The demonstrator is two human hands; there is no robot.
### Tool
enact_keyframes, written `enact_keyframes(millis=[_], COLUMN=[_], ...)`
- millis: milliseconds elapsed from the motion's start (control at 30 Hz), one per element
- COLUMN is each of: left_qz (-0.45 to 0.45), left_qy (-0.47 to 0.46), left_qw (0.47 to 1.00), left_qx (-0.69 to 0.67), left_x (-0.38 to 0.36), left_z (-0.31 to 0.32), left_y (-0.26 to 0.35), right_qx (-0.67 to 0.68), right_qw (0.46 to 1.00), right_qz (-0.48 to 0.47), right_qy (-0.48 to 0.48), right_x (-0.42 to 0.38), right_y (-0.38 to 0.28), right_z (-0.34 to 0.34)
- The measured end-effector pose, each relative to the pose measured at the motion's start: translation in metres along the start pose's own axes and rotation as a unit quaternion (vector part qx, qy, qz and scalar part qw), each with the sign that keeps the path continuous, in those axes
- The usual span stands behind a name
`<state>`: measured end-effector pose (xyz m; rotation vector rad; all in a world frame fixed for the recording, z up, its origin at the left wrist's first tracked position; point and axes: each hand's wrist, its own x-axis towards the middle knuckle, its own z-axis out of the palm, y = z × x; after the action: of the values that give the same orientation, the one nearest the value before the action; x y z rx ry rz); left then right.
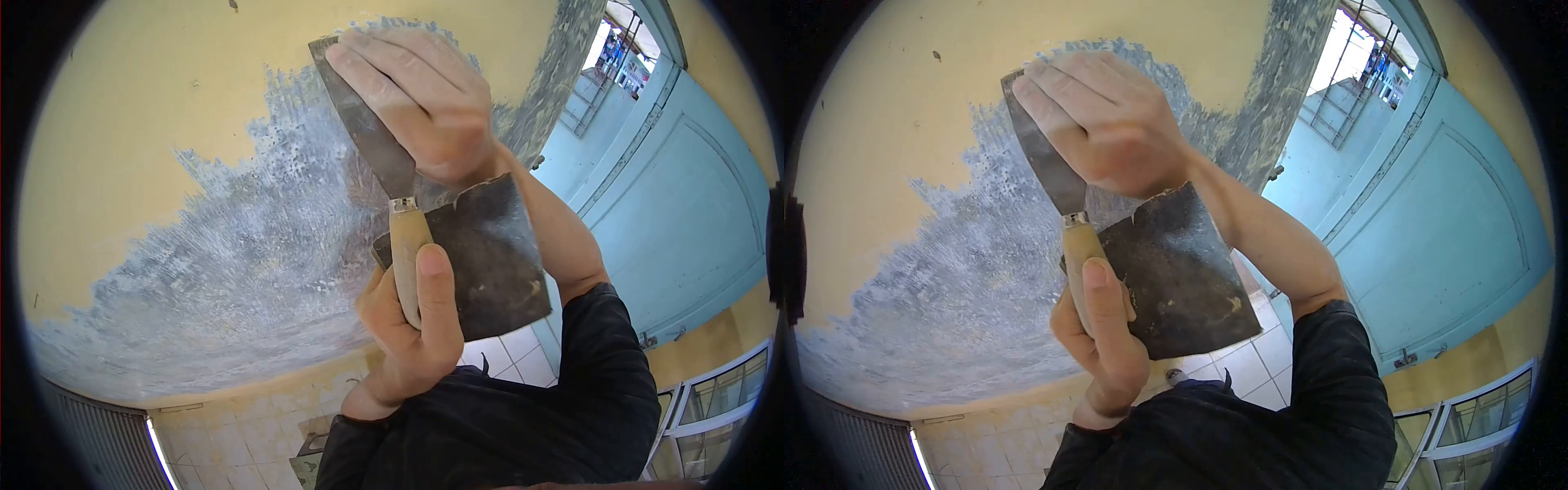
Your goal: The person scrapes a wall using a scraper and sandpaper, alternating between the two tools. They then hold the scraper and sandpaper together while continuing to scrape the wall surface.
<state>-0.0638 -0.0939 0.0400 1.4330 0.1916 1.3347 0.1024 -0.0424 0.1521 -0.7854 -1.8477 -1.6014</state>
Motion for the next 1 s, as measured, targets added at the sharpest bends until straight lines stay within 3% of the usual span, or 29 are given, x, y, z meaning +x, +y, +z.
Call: enact_keyframes(millis=[267,367,433,567,667,767,867,933,1000], left_qz=[0.024,0.024,-0.042,-0.034,0.018,0.017,0.042,-0.013,0.008], left_qy=[0.026,0.003,-0.006,-0.031,-0.011,-0.027,-0.023,-0.025,-0.026], left_qw=[0.998,1.000,0.999,0.999,0.997,0.999,0.997,1.000,1.000], left_qx=[0.049,0.004,0.010,-0.006,0.071,-0.013,0.064,-0.002,0.006], left_x=[0.001,0.003,-0.013,-0.026,-0.003,0.006,-0.014,-0.018,-0.005], left_z=[-0.003,-0.003,-0.005,-0.011,-0.009,-0.009,-0.010,-0.010,-0.012], left_y=[-0.004,0.005,0.000,-0.015,-0.002,0.006,-0.009,-0.010,-0.008], right_qx=[-0.035,-0.027,-0.009,-0.036,-0.032,-0.029,-0.009,-0.027,-0.011], right_qw=[0.999,0.999,0.999,0.999,0.999,1.000,1.000,0.999,0.999], right_qz=[-0.022,-0.009,0.013,-0.003,0.009,-0.010,-0.021,-0.017,-0.032], right_qy=[0.029,0.018,-0.040,-0.012,0.002,-0.004,0.021,-0.015,-0.005], right_x=[-0.002,0.000,-0.012,-0.031,-0.003,0.006,-0.010,-0.020,-0.001], right_y=[0.004,0.002,-0.011,-0.021,0.000,0.009,-0.003,-0.011,0.004], right_z=[0.005,0.001,-0.008,-0.001,-0.003,-0.001,0.000,-0.002,0.003])
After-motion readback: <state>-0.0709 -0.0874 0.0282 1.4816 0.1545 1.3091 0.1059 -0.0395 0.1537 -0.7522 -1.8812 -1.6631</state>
